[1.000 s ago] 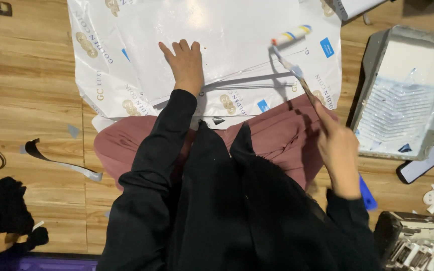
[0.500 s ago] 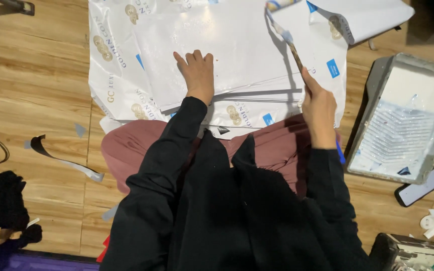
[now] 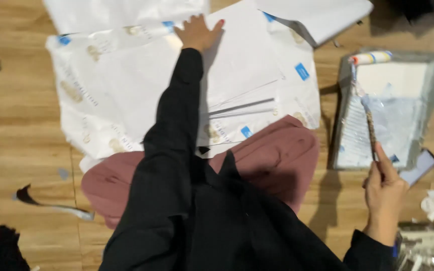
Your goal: Applying glue to the back of paper sheets using a small paint roller.
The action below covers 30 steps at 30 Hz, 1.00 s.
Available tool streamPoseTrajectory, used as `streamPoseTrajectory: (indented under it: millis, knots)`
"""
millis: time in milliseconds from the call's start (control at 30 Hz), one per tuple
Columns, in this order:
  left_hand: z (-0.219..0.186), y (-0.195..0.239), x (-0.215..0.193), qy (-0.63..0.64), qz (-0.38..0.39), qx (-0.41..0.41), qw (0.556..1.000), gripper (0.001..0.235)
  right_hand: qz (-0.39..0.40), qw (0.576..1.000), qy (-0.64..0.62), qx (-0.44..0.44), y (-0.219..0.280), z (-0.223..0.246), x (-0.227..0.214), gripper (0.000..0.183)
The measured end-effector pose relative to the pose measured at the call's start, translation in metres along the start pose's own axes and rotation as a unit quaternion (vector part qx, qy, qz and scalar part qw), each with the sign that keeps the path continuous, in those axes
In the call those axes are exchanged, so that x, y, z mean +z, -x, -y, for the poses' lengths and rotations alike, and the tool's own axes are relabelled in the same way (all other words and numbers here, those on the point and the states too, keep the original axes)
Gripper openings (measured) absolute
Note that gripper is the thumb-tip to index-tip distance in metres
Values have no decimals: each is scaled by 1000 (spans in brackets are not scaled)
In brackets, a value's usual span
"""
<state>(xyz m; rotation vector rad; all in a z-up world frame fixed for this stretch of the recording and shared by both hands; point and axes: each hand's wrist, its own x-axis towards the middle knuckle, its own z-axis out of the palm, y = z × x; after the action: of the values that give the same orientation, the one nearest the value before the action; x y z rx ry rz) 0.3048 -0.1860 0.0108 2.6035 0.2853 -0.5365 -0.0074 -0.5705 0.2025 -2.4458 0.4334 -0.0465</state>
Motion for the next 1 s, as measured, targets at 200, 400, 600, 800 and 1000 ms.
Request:
streamPoseTrajectory:
  millis: [200, 400, 600, 800, 1000]
  knots:
    - [-21, 27, 20, -98, 23, 136, 985, 76, 1, 966, 249, 74, 6, -81, -29, 39]
    - [-30, 84, 12, -121, -68, 157, 978, 75, 18, 978, 205, 30, -23, -88, 0, 40]
    - [-8, 182, 23, -158, -89, 242, 953, 71, 44, 969, 227, 85, 3, -111, 11, 43]
    - [33, 227, 48, -191, -152, 237, 940, 53, 28, 966, 249, 63, 52, -117, 6, 43]
    - [40, 231, 57, -231, -205, 218, 926, 37, 71, 958, 206, 184, 76, -92, -15, 41]
